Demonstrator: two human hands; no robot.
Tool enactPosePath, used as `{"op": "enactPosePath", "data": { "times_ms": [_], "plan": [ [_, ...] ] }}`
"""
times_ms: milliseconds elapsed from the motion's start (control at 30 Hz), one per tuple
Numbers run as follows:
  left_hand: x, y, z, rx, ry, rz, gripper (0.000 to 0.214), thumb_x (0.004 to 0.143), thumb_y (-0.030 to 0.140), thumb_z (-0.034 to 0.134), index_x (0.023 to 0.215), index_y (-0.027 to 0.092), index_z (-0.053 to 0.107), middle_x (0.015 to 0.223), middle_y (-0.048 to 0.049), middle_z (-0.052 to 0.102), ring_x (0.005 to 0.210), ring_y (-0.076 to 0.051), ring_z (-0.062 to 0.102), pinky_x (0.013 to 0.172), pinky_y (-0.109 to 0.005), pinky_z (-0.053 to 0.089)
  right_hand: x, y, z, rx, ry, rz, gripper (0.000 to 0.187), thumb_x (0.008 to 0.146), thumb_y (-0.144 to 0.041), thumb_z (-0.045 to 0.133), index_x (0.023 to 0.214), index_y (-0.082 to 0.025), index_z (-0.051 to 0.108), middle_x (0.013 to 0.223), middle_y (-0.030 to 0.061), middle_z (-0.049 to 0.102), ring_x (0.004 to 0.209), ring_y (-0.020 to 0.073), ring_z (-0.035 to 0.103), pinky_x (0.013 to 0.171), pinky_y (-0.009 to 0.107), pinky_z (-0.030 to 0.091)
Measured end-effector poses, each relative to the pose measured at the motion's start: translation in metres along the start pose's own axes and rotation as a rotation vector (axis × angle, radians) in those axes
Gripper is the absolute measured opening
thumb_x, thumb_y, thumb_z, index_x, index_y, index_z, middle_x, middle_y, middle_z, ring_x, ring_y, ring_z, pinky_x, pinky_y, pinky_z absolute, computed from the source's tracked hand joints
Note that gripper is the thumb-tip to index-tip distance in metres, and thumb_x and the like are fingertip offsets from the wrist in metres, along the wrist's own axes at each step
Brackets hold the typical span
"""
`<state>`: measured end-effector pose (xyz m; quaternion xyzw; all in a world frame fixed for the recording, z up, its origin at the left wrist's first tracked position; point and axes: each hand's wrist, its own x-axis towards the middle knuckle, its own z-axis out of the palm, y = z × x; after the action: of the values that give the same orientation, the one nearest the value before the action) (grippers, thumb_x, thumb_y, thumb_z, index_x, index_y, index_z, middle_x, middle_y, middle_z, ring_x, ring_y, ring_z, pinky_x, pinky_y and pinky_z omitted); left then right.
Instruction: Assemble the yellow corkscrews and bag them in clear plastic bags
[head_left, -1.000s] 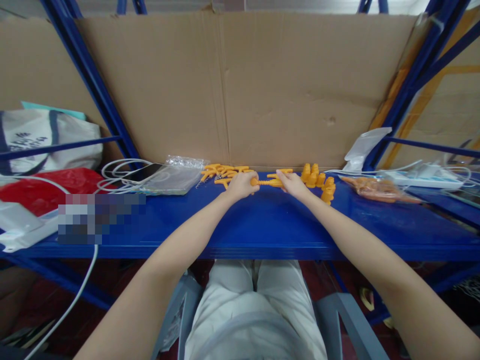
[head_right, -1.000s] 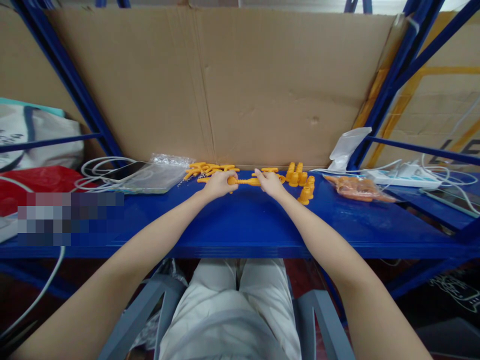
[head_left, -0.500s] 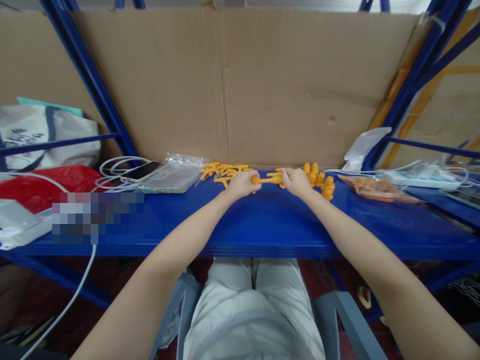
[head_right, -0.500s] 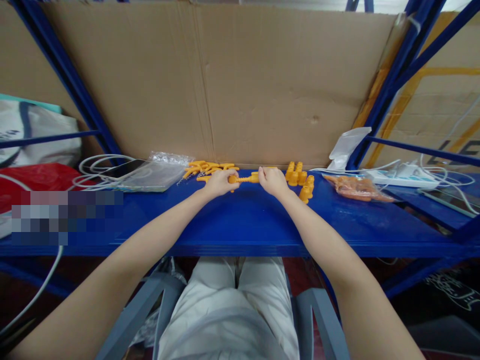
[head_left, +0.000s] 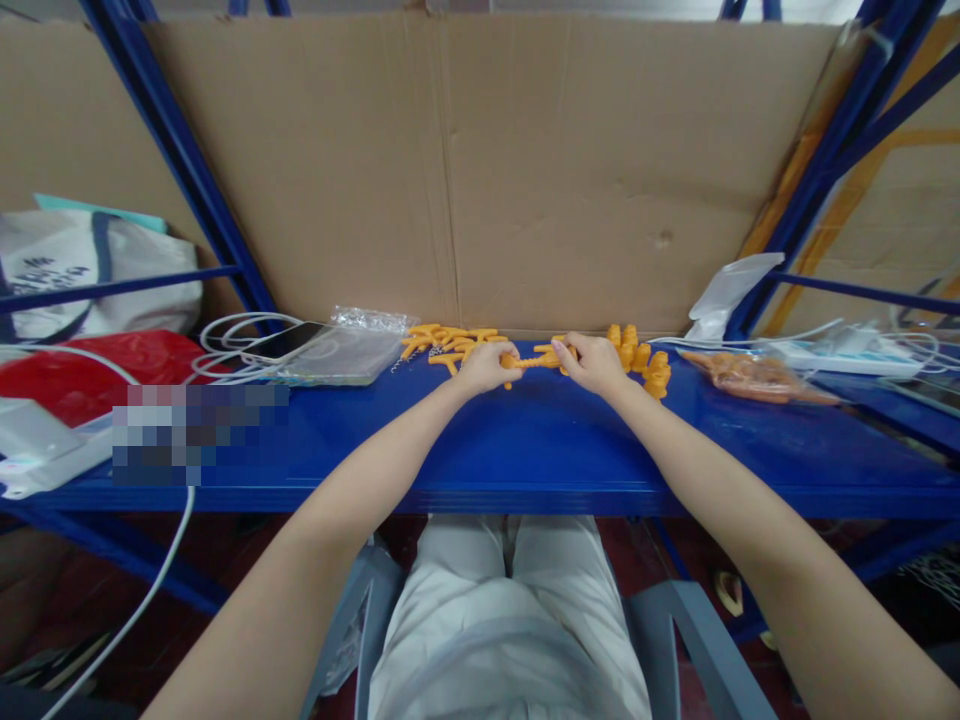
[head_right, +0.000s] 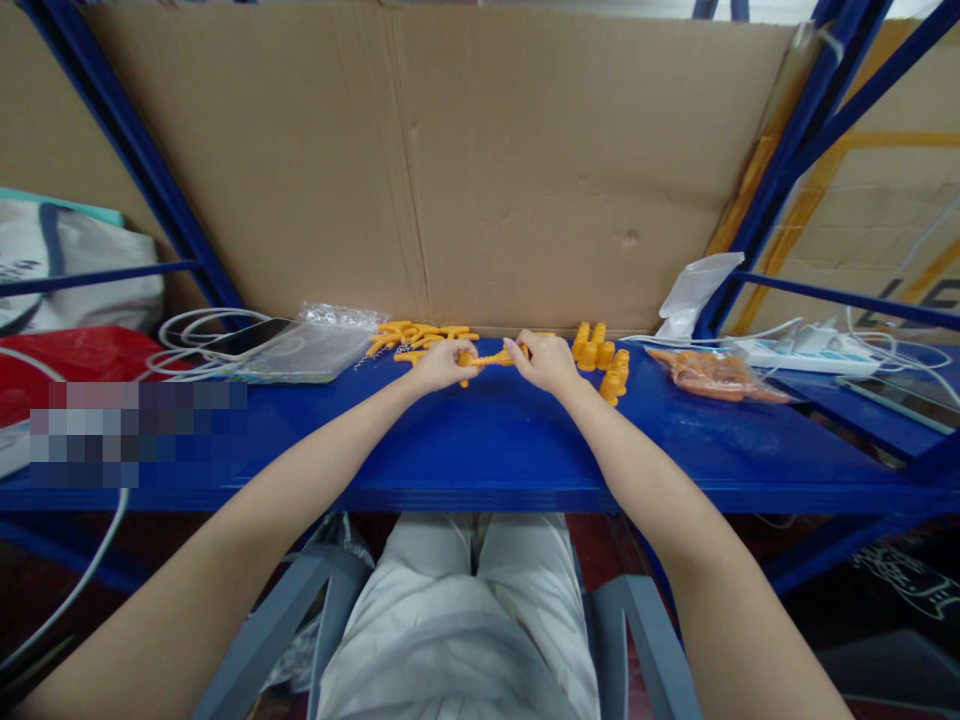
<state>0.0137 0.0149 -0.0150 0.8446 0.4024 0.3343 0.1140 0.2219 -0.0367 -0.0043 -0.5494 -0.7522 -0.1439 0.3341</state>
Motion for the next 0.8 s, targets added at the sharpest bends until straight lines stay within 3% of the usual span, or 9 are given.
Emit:
{"op": "enactPosePath", "data": {
  "times_ms": [167, 367, 467, 567, 633, 800],
  "plan": [
    [-0.005, 0.009, -0.004, 0.184, 0.048, 0.002, 0.016, 0.074, 0.021, 0.069, 0.089, 0.018, 0.071, 0.073, -0.0010, 0.069, 0.073, -0.019, 0.066, 0.067, -0.026, 0.044, 0.004, -0.003, 0.003, 0.002, -0.040, 0.111, 0.039, 0.094, -0.032, 0.038, 0.066, -0.019, 0.061, 0.069, 0.0125, 0.068, 0.071, 0.0243, 0.065, 0.066, 0.032, 0.042],
    [-0.011, 0.018, -0.012, 0.361, 0.086, 0.009, 0.026, 0.075, 0.021, 0.068, 0.101, 0.021, 0.072, 0.085, -0.0052, 0.074, 0.086, -0.025, 0.070, 0.074, -0.030, 0.048, 0.006, -0.006, 0.013, 0.489, -0.319, 0.461, 0.048, 0.097, -0.040, 0.034, 0.056, -0.022, 0.051, 0.049, 0.0072, 0.055, 0.045, 0.0176, 0.051, 0.050, 0.031, 0.040],
    [-0.008, 0.014, -0.008, 0.273, 0.078, -0.016, 0.019, 0.073, 0.023, 0.069, 0.091, 0.021, 0.072, 0.079, -0.0023, 0.072, 0.082, -0.023, 0.069, 0.072, -0.028, 0.048, 0.004, -0.005, 0.011, 0.462, -0.231, 0.375, 0.053, 0.098, -0.050, 0.033, 0.056, -0.022, 0.049, 0.050, 0.0050, 0.054, 0.050, 0.0184, 0.053, 0.055, 0.032, 0.041],
    [-0.003, 0.007, -0.001, 0.136, 0.057, -0.030, 0.010, 0.072, 0.023, 0.069, 0.082, 0.019, 0.069, 0.072, 0.0004, 0.069, 0.076, -0.019, 0.067, 0.067, -0.026, 0.046, 0.003, -0.005, 0.004, 0.251, -0.055, 0.195, 0.047, 0.098, -0.049, 0.036, 0.062, -0.022, 0.051, 0.061, 0.0058, 0.060, 0.065, 0.0213, 0.061, 0.065, 0.032, 0.043],
    [-0.002, 0.005, 0.001, 0.095, 0.042, -0.031, 0.009, 0.072, 0.023, 0.068, 0.080, 0.019, 0.069, 0.071, 0.0009, 0.069, 0.073, -0.018, 0.066, 0.065, -0.025, 0.045, 0.003, -0.005, 0.000, 0.113, -0.018, 0.130, 0.042, 0.098, -0.044, 0.037, 0.068, -0.021, 0.055, 0.068, 0.0077, 0.064, 0.071, 0.0229, 0.064, 0.070, 0.033, 0.043],
    [-0.006, 0.011, -0.002, 0.213, 0.084, -0.012, 0.016, 0.073, 0.025, 0.069, 0.088, 0.021, 0.071, 0.078, -0.0015, 0.072, 0.079, -0.022, 0.068, 0.069, -0.028, 0.046, 0.005, -0.003, 0.002, 0.042, -0.033, 0.174, 0.040, 0.095, -0.031, 0.035, 0.070, -0.019, 0.064, 0.070, 0.0105, 0.068, 0.074, 0.0243, 0.065, 0.071, 0.032, 0.044]
  ]
}}
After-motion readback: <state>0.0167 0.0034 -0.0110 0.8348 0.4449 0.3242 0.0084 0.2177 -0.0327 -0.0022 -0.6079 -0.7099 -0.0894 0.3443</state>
